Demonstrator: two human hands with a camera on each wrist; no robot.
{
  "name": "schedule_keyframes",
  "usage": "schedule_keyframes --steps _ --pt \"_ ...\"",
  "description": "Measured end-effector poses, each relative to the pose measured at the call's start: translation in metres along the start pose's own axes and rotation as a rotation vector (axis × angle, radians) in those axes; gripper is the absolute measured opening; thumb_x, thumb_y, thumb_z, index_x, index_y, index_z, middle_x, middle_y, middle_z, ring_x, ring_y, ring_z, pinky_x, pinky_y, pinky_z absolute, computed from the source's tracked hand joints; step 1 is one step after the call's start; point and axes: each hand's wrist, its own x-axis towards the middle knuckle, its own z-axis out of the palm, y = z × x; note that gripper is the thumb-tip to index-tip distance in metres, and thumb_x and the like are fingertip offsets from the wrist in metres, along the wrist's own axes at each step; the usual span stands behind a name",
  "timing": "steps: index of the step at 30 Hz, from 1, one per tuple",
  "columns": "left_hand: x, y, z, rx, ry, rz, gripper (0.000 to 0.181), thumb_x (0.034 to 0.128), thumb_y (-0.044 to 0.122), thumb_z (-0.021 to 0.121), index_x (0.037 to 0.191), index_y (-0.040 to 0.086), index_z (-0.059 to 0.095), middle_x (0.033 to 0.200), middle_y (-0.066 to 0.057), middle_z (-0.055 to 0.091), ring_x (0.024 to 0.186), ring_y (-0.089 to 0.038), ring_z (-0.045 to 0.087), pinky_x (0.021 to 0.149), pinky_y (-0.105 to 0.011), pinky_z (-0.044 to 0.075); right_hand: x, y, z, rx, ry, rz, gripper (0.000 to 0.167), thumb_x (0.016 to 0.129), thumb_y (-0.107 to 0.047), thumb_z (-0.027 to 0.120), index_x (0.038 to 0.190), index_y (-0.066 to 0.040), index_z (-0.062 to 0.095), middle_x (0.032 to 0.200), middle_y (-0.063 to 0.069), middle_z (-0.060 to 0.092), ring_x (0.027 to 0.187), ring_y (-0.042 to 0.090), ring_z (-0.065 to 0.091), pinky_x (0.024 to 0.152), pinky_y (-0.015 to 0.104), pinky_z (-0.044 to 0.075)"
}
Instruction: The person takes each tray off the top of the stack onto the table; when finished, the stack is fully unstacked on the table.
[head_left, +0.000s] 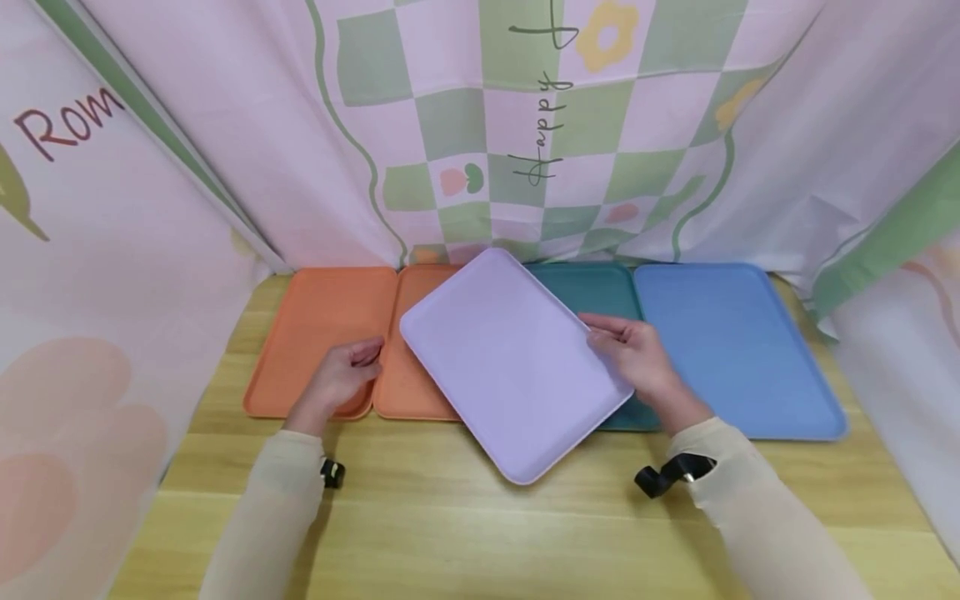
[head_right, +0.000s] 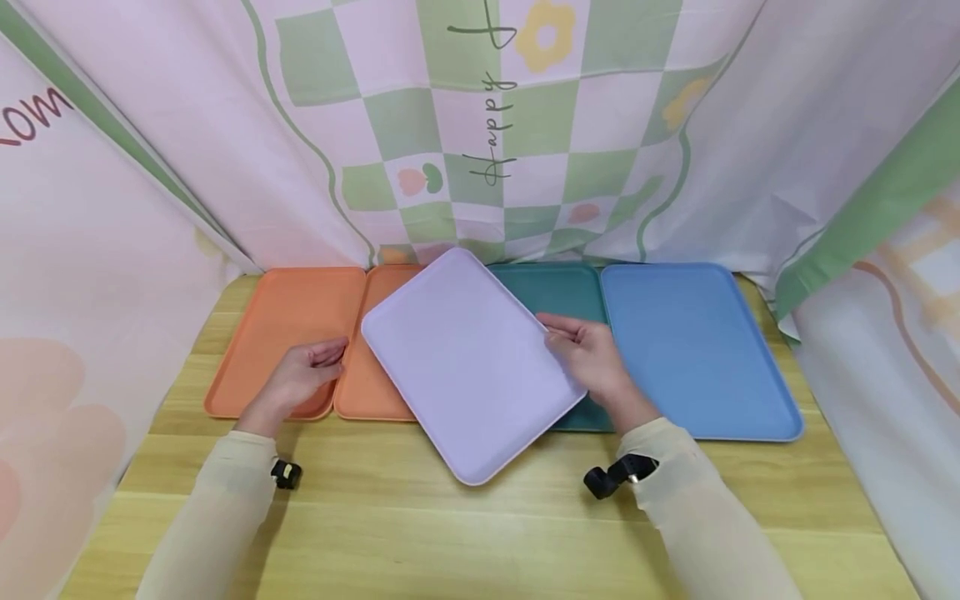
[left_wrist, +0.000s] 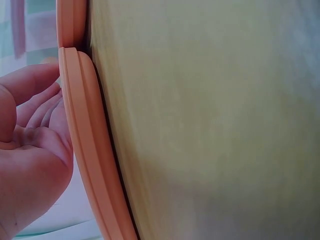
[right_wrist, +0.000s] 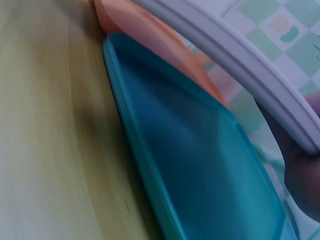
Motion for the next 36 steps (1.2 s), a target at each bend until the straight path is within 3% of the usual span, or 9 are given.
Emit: schedule_keyframes --steps 5,8,12,20,28,36 --pt "0.001 0.0 0.0 -0.01 0.003 0.018 0.054 0.1076 -0.001 0.058 0.16 -0.008 0.044 0.165 -0.028 0.045 0.157 -0.041 0.042 0.125 -0.053 0.043 -0.003 0.001 -0.018 0.013 -0.085 -0.01 0.044 0.109 -0.017 0.065 0.148 0.003 0.063 0.109 -0.01 0.082 0.075 0.012 0.078 0.066 0.033 0.066" --pt "0.001 0.0 0.0 -0.012 0.01 0.044 0.054 0.1061 -0.003 0.059 0.158 -0.01 0.045 0.162 -0.03 0.046 0.155 -0.044 0.044 0.124 -0.054 0.042 -0.005 0.0 -0.025 0.004 -0.135 -0.009 0.045 0.109 -0.019 0.066 0.148 0.003 0.064 0.099 -0.019 0.081 0.071 0.018 0.079 0.062 0.039 0.067" --pt "-0.001 0.0 0.0 -0.003 0.022 0.065 0.053 0.1045 -0.004 0.06 0.156 -0.012 0.047 0.16 -0.032 0.048 0.153 -0.046 0.045 0.123 -0.054 0.043 -0.007 -0.001 -0.03 -0.044 -0.192 -0.02 0.043 0.108 -0.019 0.066 0.146 0.002 0.066 0.102 -0.012 0.083 0.07 0.024 0.08 0.062 0.042 0.067" --pt "-0.001 0.001 0.0 0.013 0.015 0.027 0.053 0.1072 -0.001 0.058 0.158 -0.01 0.046 0.162 -0.03 0.046 0.156 -0.044 0.042 0.124 -0.053 0.043 -0.014 -0.001 -0.033 -0.122 -0.307 -0.081 0.034 0.108 -0.015 0.067 0.139 -0.003 0.073 0.129 0.023 0.077 0.069 0.022 0.078 0.06 0.039 0.064" --pt "-0.002 0.003 -0.002 0.037 0.003 0.004 0.054 0.1082 0.003 0.059 0.159 -0.007 0.046 0.164 -0.029 0.046 0.156 -0.043 0.043 0.123 -0.053 0.044 -0.02 0.006 -0.028 -0.143 -0.435 -0.112 0.033 0.107 -0.01 0.065 0.137 -0.002 0.074 0.113 0.015 0.083 0.074 0.017 0.078 0.061 0.034 0.063" --pt "0.0 0.0 0.0 0.016 -0.006 0.019 0.054 0.1075 0.001 0.059 0.159 -0.008 0.045 0.164 -0.029 0.044 0.157 -0.044 0.041 0.125 -0.053 0.043 -0.021 0.014 -0.023 -0.093 -0.562 -0.181 0.032 0.106 -0.003 0.063 0.135 0.006 0.072 0.116 0.014 0.083 0.076 0.014 0.078 0.061 0.032 0.063"
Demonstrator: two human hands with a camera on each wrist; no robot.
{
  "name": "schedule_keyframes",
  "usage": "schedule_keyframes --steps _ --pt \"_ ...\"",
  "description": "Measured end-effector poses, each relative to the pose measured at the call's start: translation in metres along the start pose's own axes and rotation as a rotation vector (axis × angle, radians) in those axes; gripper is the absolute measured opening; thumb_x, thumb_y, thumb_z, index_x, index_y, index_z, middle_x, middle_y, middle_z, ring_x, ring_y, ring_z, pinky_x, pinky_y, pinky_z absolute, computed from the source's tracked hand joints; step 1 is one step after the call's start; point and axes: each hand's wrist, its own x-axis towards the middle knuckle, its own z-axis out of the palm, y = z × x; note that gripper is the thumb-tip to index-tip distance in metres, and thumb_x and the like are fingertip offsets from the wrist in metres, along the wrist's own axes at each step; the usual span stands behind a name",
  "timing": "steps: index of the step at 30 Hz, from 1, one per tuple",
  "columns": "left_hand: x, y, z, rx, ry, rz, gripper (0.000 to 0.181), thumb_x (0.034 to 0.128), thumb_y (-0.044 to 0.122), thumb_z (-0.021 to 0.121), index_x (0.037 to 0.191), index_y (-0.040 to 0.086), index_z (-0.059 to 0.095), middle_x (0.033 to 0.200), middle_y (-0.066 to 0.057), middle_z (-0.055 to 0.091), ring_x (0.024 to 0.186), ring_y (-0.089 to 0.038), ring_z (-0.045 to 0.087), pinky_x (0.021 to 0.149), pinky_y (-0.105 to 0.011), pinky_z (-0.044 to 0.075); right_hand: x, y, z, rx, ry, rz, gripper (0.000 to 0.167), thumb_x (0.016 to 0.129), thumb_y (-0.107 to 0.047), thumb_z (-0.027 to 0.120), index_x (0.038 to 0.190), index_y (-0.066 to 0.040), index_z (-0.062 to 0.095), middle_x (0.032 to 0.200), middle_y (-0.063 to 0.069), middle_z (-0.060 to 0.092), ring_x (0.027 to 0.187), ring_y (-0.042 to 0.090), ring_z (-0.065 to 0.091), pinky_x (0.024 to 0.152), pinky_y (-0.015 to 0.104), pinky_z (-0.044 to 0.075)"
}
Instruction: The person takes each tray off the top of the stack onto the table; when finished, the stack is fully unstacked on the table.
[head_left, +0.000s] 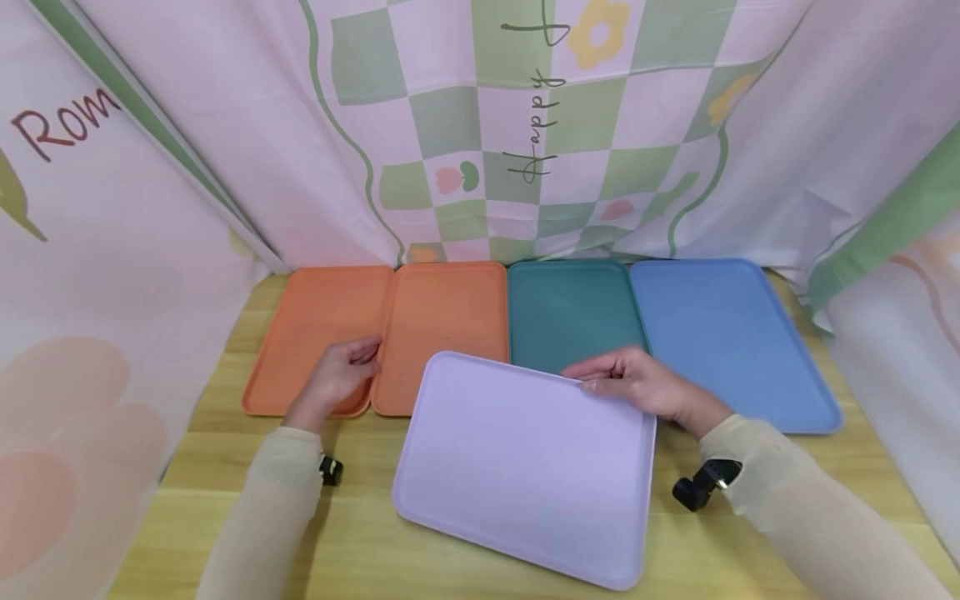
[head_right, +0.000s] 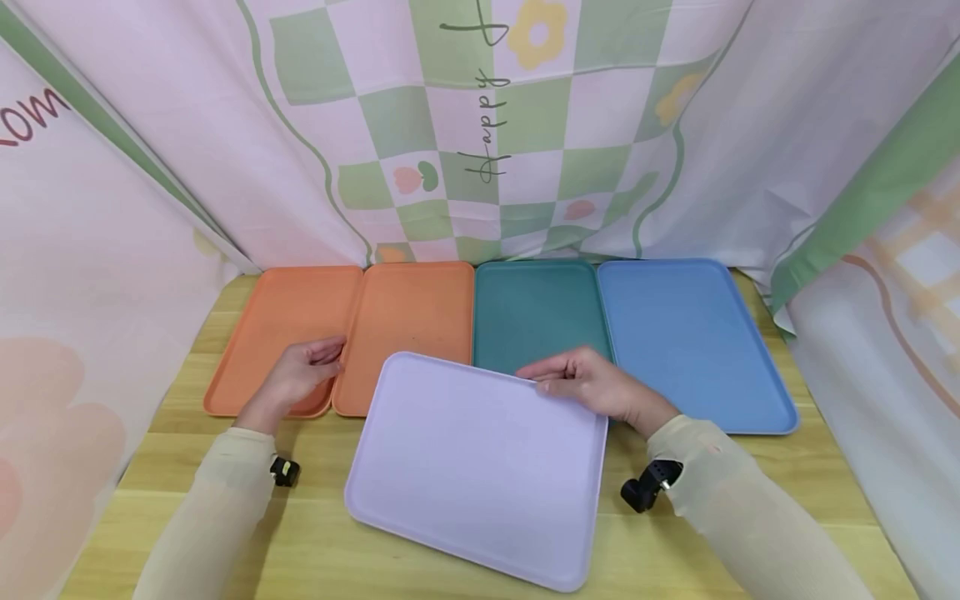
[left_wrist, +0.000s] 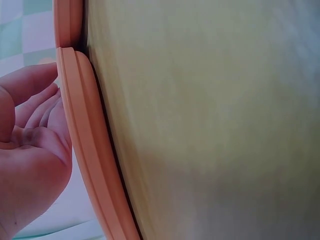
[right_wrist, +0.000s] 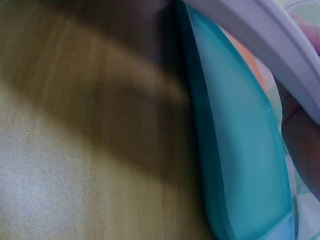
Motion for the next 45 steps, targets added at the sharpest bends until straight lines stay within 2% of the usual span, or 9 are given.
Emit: schedule_keyframes --steps 8,13,16,22,28,29,33,39,45 --pt "0.0 -0.003 0.0 0.007 0.012 0.003 0.055 0.1073 0.001 0.059 0.159 -0.008 0.045 0.164 -0.029 0.045 0.157 -0.043 0.042 0.125 -0.054 0.043 0.004 0.0 0.013 0.005 -0.11 -0.037 0.032 0.106 -0.001 0.061 0.135 0.006 0.072 0.125 0.025 0.077 0.078 0.014 0.08 0.06 0.033 0.064" --pt "0.001 -0.003 0.001 -0.021 0.016 0.031 0.054 0.1057 -0.003 0.059 0.157 -0.012 0.045 0.162 -0.032 0.045 0.156 -0.045 0.041 0.125 -0.055 0.041 0.007 0.0 0.022 -0.004 -0.14 -0.03 0.032 0.106 -0.002 0.062 0.135 0.005 0.072 0.13 0.025 0.076 0.094 0.011 0.08 0.072 0.029 0.065" --pt "0.002 -0.003 0.002 -0.032 0.019 0.036 0.054 0.1054 -0.004 0.059 0.157 -0.013 0.045 0.162 -0.033 0.045 0.156 -0.045 0.041 0.126 -0.055 0.04 0.008 0.0 0.026 -0.008 -0.145 -0.034 0.032 0.106 -0.001 0.062 0.135 0.006 0.072 0.13 0.026 0.075 0.098 0.01 0.079 0.075 0.029 0.066" --pt "0.001 -0.002 0.002 -0.024 0.019 0.018 0.054 0.1062 -0.003 0.058 0.158 -0.012 0.045 0.163 -0.033 0.044 0.156 -0.045 0.04 0.125 -0.055 0.041 0.01 -0.003 0.032 -0.054 -0.161 -0.068 0.032 0.106 -0.001 0.061 0.135 0.005 0.073 0.13 0.026 0.075 0.095 0.006 0.076 0.07 0.027 0.063" --pt "0.002 -0.003 0.001 -0.024 0.023 0.0 0.054 0.1071 -0.002 0.058 0.159 -0.009 0.045 0.165 -0.03 0.044 0.158 -0.043 0.04 0.125 -0.054 0.042 0.011 -0.004 0.039 -0.143 -0.162 -0.083 0.032 0.108 -0.003 0.061 0.136 -0.002 0.074 0.133 0.017 0.077 0.115 0.004 0.072 0.09 0.022 0.061" --pt "0.002 -0.003 0.001 -0.03 0.024 -0.003 0.054 0.1072 -0.002 0.058 0.159 -0.008 0.045 0.165 -0.029 0.044 0.158 -0.042 0.04 0.125 -0.053 0.043 0.011 -0.004 0.041 -0.168 -0.157 -0.087 0.032 0.108 -0.004 0.061 0.137 -0.004 0.075 0.134 0.015 0.077 0.12 0.004 0.071 0.095 0.021 0.06" --pt "0.002 -0.002 0.002 -0.04 0.023 0.0 0.054 0.1069 -0.003 0.058 0.159 -0.008 0.045 0.165 -0.03 0.044 0.158 -0.043 0.04 0.125 -0.054 0.042 0.01 -0.001 0.044 -0.239 -0.135 -0.114 0.032 0.109 -0.007 0.062 0.138 -0.007 0.075 0.136 0.012 0.076 0.126 0.011 0.07 0.099 0.021 0.059" --pt "0.001 -0.002 0.002 -0.041 0.024 0.004 0.054 0.1063 -0.003 0.059 0.158 -0.008 0.046 0.164 -0.03 0.044 0.157 -0.044 0.041 0.125 -0.054 0.042 0.011 0.002 0.049 -0.269 -0.158 -0.115 0.035 0.11 -0.008 0.061 0.142 -0.012 0.073 0.14 0.007 0.074 0.134 0.02 0.067 0.108 0.024 0.056" --pt "0.004 -0.005 0.001 -0.021 0.028 -0.001 0.054 0.1066 -0.002 0.058 0.159 -0.009 0.046 0.163 -0.03 0.046 0.156 -0.044 0.042 0.125 -0.053 0.043 0.012 0.005 0.052 -0.306 -0.144 -0.147 0.035 0.109 -0.006 0.062 0.141 -0.011 0.074 0.138 0.008 0.076 0.131 0.021 0.069 0.105 0.027 0.059"
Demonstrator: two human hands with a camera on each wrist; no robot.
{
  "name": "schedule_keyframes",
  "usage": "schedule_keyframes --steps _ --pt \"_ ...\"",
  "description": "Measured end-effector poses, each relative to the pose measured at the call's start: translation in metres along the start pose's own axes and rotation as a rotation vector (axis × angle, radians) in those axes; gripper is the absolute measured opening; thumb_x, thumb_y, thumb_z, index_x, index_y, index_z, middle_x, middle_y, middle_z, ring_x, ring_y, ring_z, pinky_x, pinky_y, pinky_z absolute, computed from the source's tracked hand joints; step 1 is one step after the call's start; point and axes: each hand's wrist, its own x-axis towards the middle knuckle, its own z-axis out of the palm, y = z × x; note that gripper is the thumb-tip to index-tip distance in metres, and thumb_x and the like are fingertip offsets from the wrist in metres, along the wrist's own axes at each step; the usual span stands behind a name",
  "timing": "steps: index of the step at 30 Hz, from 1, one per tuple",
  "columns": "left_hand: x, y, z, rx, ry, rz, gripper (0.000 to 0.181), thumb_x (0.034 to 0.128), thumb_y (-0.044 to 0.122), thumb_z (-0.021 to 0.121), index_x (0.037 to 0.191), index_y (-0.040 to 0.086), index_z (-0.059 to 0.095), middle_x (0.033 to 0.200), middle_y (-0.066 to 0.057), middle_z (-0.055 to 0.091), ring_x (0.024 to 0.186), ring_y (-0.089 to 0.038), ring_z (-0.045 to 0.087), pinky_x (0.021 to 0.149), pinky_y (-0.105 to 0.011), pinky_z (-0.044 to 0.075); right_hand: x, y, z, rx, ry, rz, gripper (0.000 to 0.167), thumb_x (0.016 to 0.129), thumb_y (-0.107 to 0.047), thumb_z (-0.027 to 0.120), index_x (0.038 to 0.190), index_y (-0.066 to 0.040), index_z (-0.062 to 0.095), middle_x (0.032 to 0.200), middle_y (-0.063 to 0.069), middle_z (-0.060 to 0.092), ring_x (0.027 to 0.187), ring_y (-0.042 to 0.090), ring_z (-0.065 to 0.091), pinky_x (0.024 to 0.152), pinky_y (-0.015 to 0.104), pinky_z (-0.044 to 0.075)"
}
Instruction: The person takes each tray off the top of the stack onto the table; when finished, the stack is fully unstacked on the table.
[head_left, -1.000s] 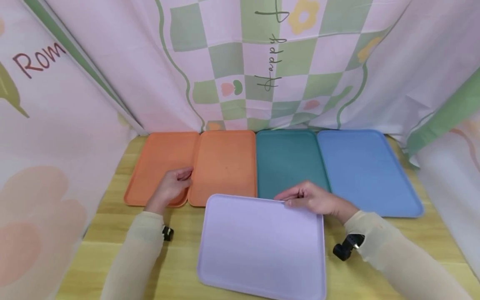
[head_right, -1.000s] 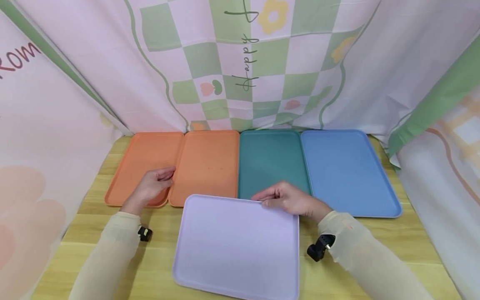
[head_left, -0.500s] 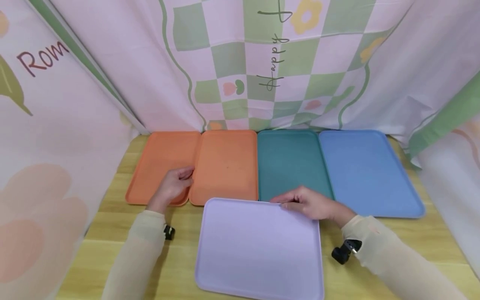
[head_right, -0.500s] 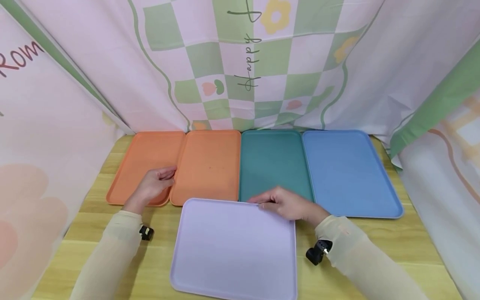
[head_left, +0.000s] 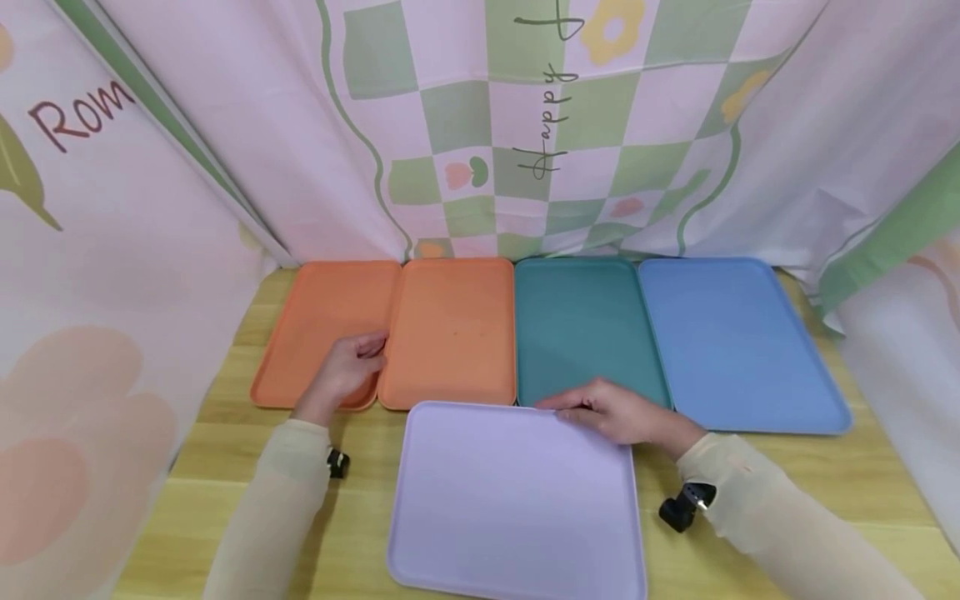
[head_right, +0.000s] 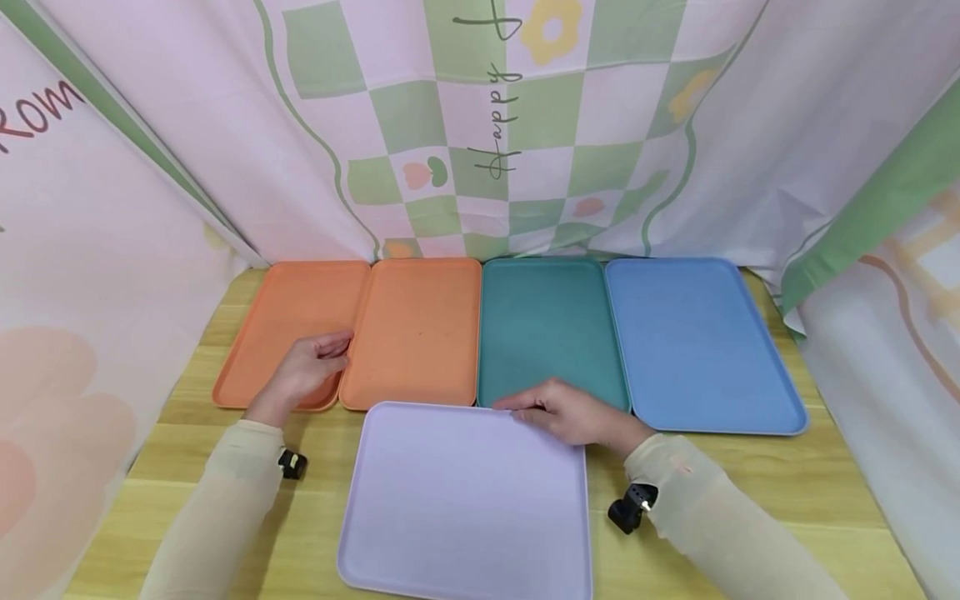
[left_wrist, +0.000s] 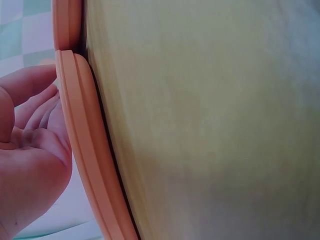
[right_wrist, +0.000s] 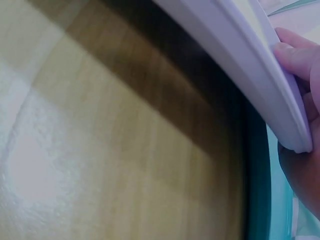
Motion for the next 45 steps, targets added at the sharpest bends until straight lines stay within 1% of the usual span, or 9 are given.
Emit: schedule_keyframes --steps 8,11,21,27,30,34,36,39,45 --pt "-0.002 0.002 0.0 -0.007 -0.001 0.002 0.054 0.1062 -0.002 0.059 0.158 -0.01 0.046 0.162 -0.032 0.046 0.156 -0.044 0.042 0.124 -0.054 0.043 -0.001 0.002 0.008 -0.159 0.063 -0.076 0.037 0.104 0.002 0.066 0.137 -0.01 0.076 0.132 0.011 0.078 0.124 0.034 0.074 0.098 0.041 0.065" --pt "-0.002 0.002 0.001 -0.006 0.004 0.009 0.053 0.1056 -0.003 0.059 0.157 -0.01 0.047 0.161 -0.033 0.047 0.155 -0.045 0.043 0.124 -0.054 0.043 -0.002 0.002 0.011 -0.176 0.078 -0.079 0.038 0.103 0.003 0.067 0.136 -0.012 0.077 0.131 0.011 0.078 0.122 0.033 0.075 0.096 0.041 0.066" --pt "-0.003 0.001 0.0 -0.012 0.009 0.013 0.053 0.1047 -0.004 0.059 0.156 -0.012 0.047 0.16 -0.033 0.047 0.155 -0.045 0.043 0.124 -0.054 0.042 -0.004 0.006 0.018 -0.162 0.129 -0.08 0.038 0.098 0.003 0.074 0.131 -0.015 0.08 0.127 0.003 0.08 0.119 0.026 0.077 0.094 0.034 0.066" --pt "-0.003 0.002 0.001 -0.025 0.01 0.019 0.053 0.1044 -0.006 0.058 0.155 -0.013 0.047 0.16 -0.034 0.047 0.155 -0.045 0.043 0.125 -0.053 0.042 -0.006 0.007 0.022 -0.127 0.175 -0.051 0.037 0.097 0.001 0.076 0.129 -0.017 0.081 0.125 0.002 0.081 0.117 0.02 0.078 0.093 0.03 0.065" --pt "-0.003 0.003 0.001 -0.022 0.009 0.004 0.053 0.1054 -0.004 0.059 0.156 -0.011 0.047 0.161 -0.033 0.046 0.155 -0.045 0.042 0.124 -0.053 0.043 -0.006 0.008 0.023 -0.12 0.186 -0.083 0.038 0.094 0.004 0.078 0.127 -0.015 0.082 0.125 0.002 0.081 0.117 0.022 0.078 0.096 0.024 0.063" --pt "-0.003 0.005 0.0 -0.026 0.003 -0.015 0.053 0.1061 -0.003 0.059 0.157 -0.009 0.047 0.162 -0.031 0.046 0.157 -0.043 0.042 0.125 -0.053 0.043 -0.006 0.01 0.023 -0.163 0.193 -0.178 0.041 0.09 0.012 0.077 0.125 -0.011 0.083 0.126 0.003 0.081 0.117 0.028 0.078 0.102 0.013 0.055" --pt "-0.003 0.005 -0.001 -0.028 0.001 -0.016 0.053 0.1062 -0.003 0.059 0.157 -0.009 0.047 0.163 -0.031 0.046 0.157 -0.043 0.042 0.125 -0.053 0.042 -0.007 0.011 0.024 -0.183 0.202 -0.201 0.043 0.09 0.013 0.077 0.125 -0.011 0.083 0.126 0.003 0.081 0.117 0.029 0.078 0.103 0.008 0.052" --pt "-0.002 0.005 -0.001 -0.034 0.001 -0.016 0.053 0.1062 -0.003 0.059 0.158 -0.009 0.047 0.163 -0.031 0.046 0.157 -0.043 0.041 0.125 -0.053 0.042 -0.007 0.011 0.025 -0.192 0.223 -0.199 0.043 0.09 0.013 0.077 0.125 -0.012 0.083 0.124 0.004 0.082 0.116 0.028 0.078 0.101 0.005 0.05" --pt "-0.002 0.004 -0.001 -0.027 -0.004 -0.014 0.053 0.1063 -0.003 0.06 0.158 -0.009 0.047 0.163 -0.031 0.046 0.157 -0.044 0.042 0.125 -0.054 0.043 -0.008 0.01 0.027 -0.177 0.248 -0.166 0.043 0.091 0.012 0.077 0.125 -0.014 0.083 0.122 0.003 0.083 0.113 0.026 0.079 0.097 0.007 0.054"
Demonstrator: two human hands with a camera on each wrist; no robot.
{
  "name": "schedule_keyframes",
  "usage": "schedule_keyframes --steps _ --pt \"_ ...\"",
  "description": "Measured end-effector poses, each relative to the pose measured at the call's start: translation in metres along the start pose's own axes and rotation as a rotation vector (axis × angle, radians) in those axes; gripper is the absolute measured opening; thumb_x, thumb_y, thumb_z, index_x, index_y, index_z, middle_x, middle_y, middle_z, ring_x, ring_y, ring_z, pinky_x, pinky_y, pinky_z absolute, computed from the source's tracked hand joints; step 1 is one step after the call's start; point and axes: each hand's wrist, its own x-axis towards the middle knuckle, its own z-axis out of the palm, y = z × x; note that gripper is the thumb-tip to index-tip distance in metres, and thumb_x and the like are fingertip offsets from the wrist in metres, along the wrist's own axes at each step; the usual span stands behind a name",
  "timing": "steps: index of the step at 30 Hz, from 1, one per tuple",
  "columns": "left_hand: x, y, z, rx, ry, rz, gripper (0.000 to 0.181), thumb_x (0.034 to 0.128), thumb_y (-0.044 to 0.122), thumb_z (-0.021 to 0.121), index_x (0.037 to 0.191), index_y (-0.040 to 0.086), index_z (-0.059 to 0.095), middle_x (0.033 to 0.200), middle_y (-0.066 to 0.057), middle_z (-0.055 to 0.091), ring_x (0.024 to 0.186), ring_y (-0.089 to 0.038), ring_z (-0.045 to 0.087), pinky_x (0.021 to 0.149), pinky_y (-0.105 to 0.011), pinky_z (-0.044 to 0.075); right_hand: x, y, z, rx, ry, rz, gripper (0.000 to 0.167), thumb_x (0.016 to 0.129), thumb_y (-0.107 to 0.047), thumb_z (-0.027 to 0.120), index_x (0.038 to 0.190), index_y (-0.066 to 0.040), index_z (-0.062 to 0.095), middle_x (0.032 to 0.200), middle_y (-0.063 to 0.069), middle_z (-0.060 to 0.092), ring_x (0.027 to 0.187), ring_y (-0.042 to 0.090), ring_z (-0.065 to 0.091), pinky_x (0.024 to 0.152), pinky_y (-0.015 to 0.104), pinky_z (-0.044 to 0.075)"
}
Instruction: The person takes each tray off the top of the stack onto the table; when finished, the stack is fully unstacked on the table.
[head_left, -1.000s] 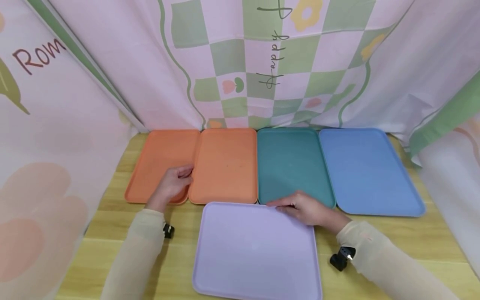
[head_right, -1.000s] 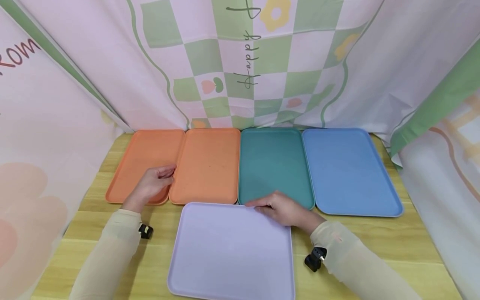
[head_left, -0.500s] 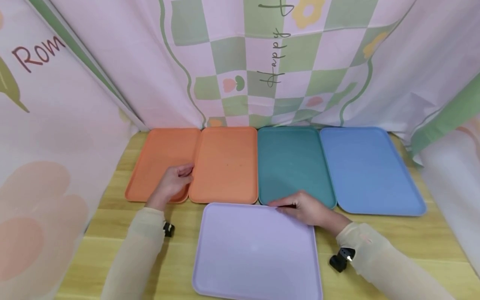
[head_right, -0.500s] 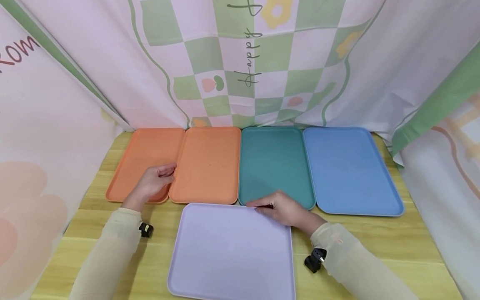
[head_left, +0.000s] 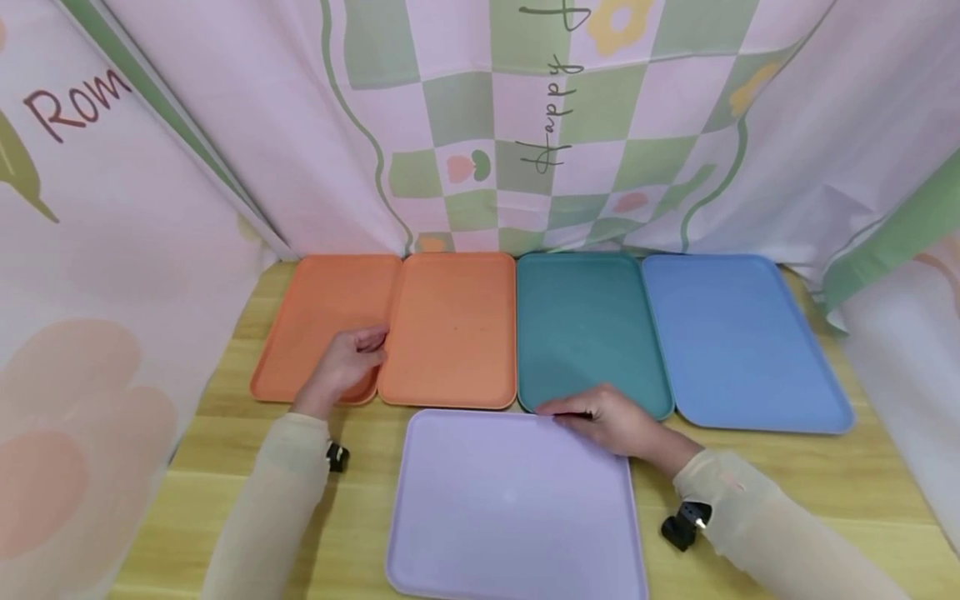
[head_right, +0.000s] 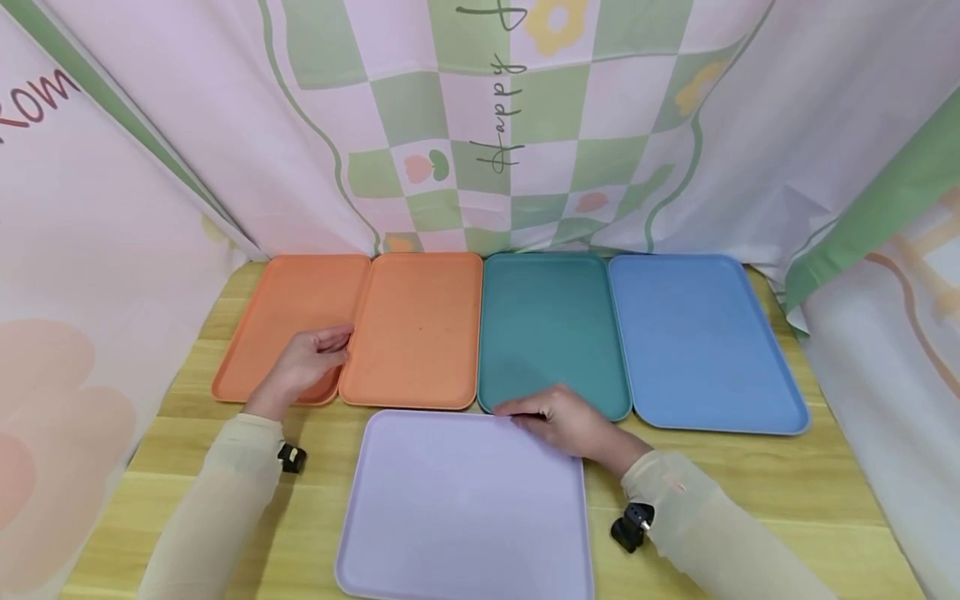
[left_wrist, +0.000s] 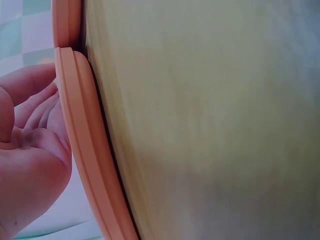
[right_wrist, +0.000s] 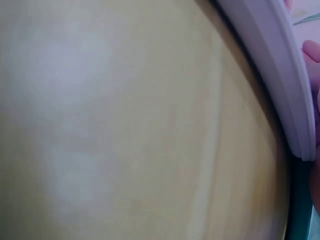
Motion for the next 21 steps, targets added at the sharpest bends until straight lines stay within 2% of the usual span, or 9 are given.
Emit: schedule_keyframes --steps 4,11,17,21 --pt "0.0003 0.0003 -0.0002 0.014 -0.001 0.0 0.054 0.1063 -0.002 0.06 0.158 -0.008 0.047 0.163 -0.03 0.046 0.157 -0.042 0.042 0.124 -0.053 0.044 -0.0009 -0.0011 -0.0002 -0.011 0.005 0.019 0.042 0.091 0.011 0.077 0.124 -0.014 0.083 0.121 0.002 0.083 0.113 0.026 0.079 0.095 0.011 0.057" --pt "0.0012 -0.001 0.0003 0.01 -0.002 0.022 0.054 0.1056 -0.004 0.06 0.157 -0.009 0.047 0.162 -0.031 0.047 0.156 -0.043 0.043 0.124 -0.054 0.044 0.0009 0.0017 0.0002 -0.03 0.015 0.035 0.04 0.091 0.011 0.077 0.122 -0.013 0.084 0.118 0.003 0.084 0.11 0.026 0.08 0.088 0.028 0.066" --pt "-0.0008 0.0 0.001 0.024 -0.002 0.025 0.053 0.1054 -0.004 0.061 0.157 -0.01 0.047 0.161 -0.033 0.047 0.155 -0.045 0.043 0.123 -0.053 0.045 0.0026 0.0016 -0.0009 -0.011 0.018 0.042 0.039 0.091 0.01 0.078 0.121 -0.014 0.084 0.117 0.001 0.084 0.11 0.022 0.08 0.089 0.022 0.064" --pt "-0.0015 0.0005 0.0007 0.025 -0.005 0.011 0.054 0.1057 -0.004 0.061 0.157 -0.009 0.047 0.163 -0.032 0.046 0.156 -0.044 0.042 0.123 -0.053 0.044 0.003 0.0011 -0.0007 -0.024 0.019 0.034 0.039 0.091 0.01 0.078 0.121 -0.014 0.084 0.117 0.002 0.084 0.109 0.023 0.081 0.089 0.023 0.064"
